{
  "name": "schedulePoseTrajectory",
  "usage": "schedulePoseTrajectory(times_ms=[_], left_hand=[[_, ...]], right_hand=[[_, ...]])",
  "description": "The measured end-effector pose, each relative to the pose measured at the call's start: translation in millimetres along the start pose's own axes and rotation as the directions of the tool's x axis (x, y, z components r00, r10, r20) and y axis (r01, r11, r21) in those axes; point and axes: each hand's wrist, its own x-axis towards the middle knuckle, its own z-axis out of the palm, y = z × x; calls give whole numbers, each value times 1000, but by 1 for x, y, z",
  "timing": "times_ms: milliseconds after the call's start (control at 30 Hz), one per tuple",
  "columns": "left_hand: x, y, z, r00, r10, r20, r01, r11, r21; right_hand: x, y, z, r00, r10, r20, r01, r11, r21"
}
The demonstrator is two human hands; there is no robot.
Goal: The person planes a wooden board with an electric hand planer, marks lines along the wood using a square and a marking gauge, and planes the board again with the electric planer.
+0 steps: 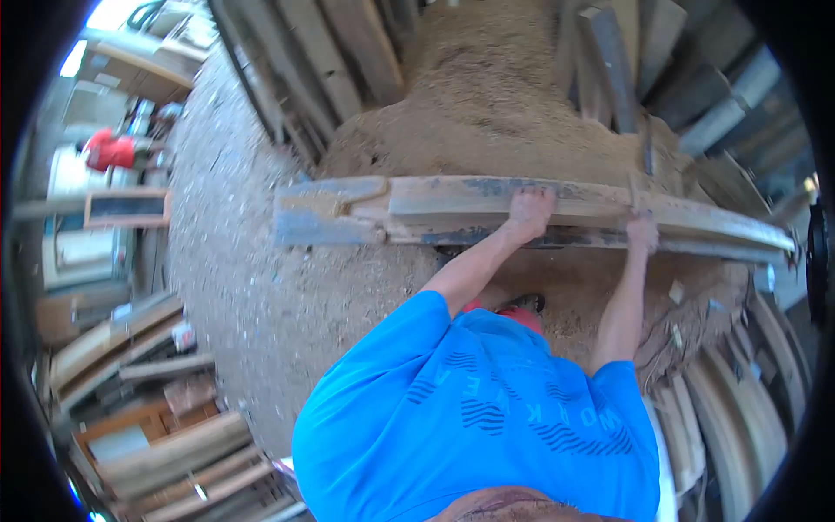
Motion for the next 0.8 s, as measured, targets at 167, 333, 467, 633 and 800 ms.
schedulePoseTrajectory(times_ms=[167,333,467,633,800], left_hand=[[-17,-58,-43,944,169,285,-158,985,-63],[-73,-179,-90,875,160,458,-200,979,40],[-122,-226,-122,903,87,420,-140,986,96],[-128,-231,-111,935,114,335,-153,984,93],[-130,-228,-110,940,110,323,-163,976,145]], right_hand=[[-70,-57,-4,958,268,105,-284,937,201],[-134,-125,-25,960,262,101,-280,918,279],[-179,-163,-32,934,278,225,-346,861,373],[-215,-203,-6,946,245,212,-313,862,400],[-258,-242,15,965,190,182,-254,856,451]])
